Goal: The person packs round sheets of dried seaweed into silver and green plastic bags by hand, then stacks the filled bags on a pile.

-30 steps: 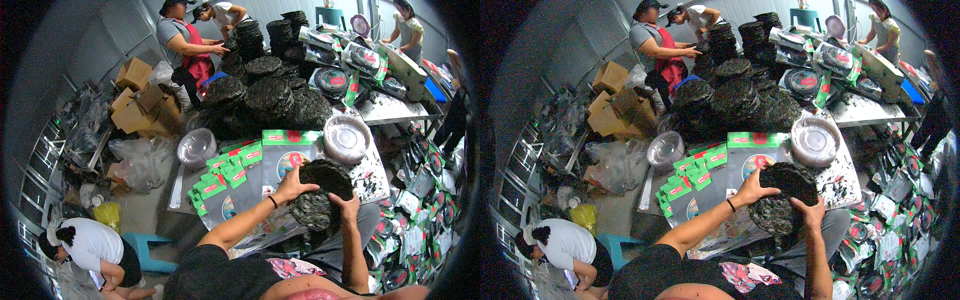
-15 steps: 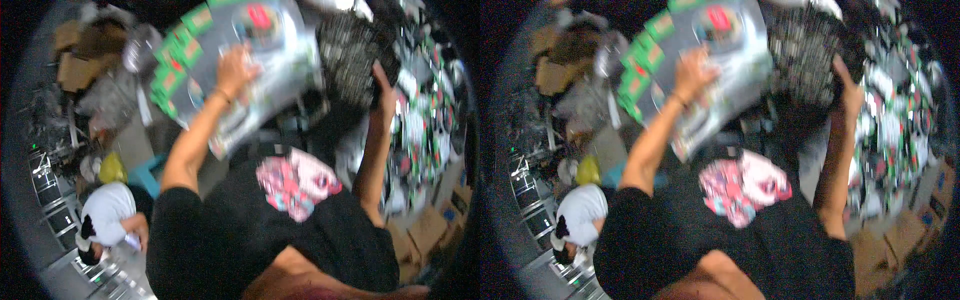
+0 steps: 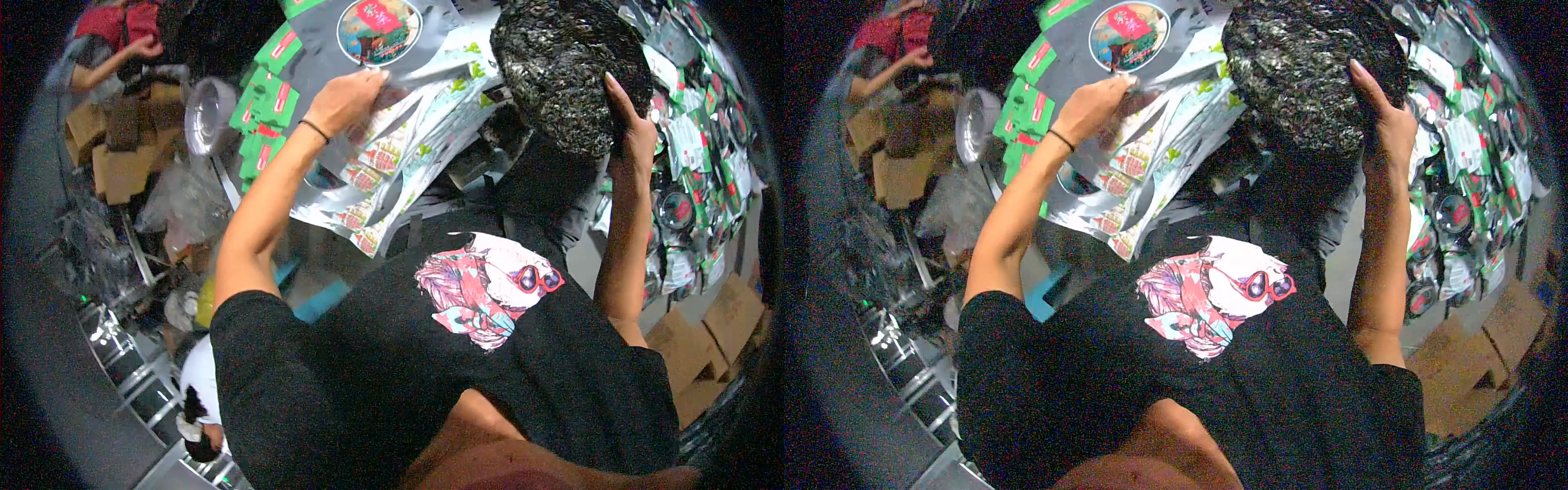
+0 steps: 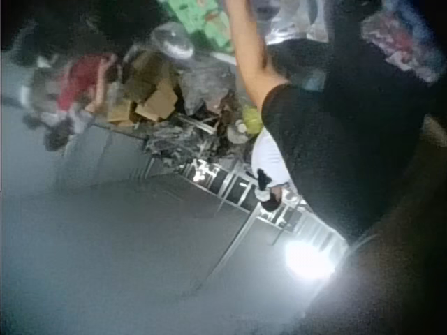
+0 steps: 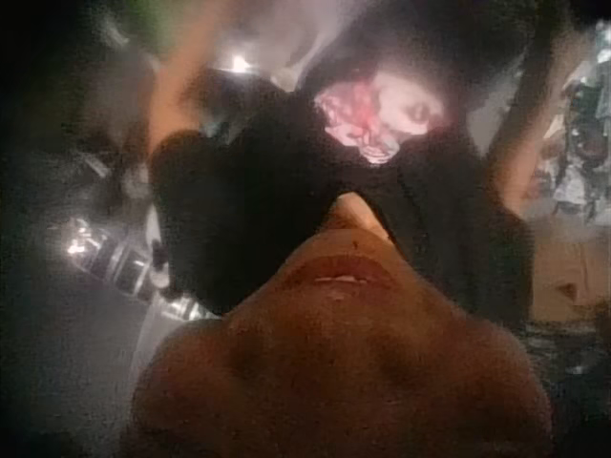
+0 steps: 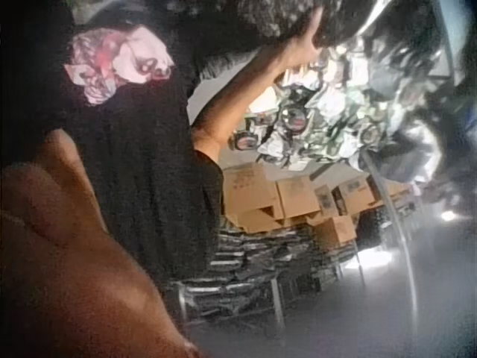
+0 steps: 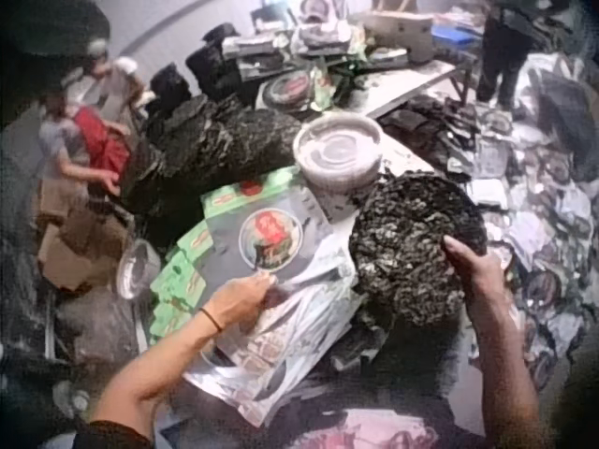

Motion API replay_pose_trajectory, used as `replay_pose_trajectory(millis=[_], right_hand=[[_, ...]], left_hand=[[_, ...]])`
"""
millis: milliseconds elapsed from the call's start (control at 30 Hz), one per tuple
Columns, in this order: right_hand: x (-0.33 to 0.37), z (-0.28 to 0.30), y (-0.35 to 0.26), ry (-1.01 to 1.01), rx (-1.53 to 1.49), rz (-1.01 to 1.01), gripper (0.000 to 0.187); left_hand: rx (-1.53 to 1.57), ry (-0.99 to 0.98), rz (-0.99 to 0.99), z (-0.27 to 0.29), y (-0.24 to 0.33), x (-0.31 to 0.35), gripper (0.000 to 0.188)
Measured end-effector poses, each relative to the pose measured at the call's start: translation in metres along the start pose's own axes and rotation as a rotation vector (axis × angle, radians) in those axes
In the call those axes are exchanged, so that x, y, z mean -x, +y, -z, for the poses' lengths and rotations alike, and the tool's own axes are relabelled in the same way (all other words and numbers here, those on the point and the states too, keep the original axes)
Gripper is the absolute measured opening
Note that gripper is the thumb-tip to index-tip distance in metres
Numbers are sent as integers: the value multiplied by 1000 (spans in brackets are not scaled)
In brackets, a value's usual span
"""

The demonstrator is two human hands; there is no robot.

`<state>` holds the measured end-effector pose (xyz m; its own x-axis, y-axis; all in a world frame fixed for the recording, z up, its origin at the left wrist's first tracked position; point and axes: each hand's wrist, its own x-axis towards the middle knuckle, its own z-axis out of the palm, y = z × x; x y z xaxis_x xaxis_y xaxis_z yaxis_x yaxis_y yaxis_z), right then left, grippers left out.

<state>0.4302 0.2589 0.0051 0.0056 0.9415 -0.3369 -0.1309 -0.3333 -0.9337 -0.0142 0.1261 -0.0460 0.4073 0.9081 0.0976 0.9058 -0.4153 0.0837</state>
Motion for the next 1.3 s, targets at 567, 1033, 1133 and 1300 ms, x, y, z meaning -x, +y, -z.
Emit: replay_pose_trajectory(millis=[567, 1033, 1133, 1300], right_hand=[[-6, -118, 42, -858, 305, -113, 88], [-82, -117, 80, -333, 700, 75, 109], [-82, -126, 69, -294, 811, 40, 103], [-81, -132, 64, -275, 741, 25, 69]], left_hand=[[1495, -5, 775, -32, 10, -55, 20], [90, 488, 194, 6, 64, -60, 27], [174, 340, 566, 0, 62, -28, 31], [192, 368, 503, 9, 96, -23, 25]])
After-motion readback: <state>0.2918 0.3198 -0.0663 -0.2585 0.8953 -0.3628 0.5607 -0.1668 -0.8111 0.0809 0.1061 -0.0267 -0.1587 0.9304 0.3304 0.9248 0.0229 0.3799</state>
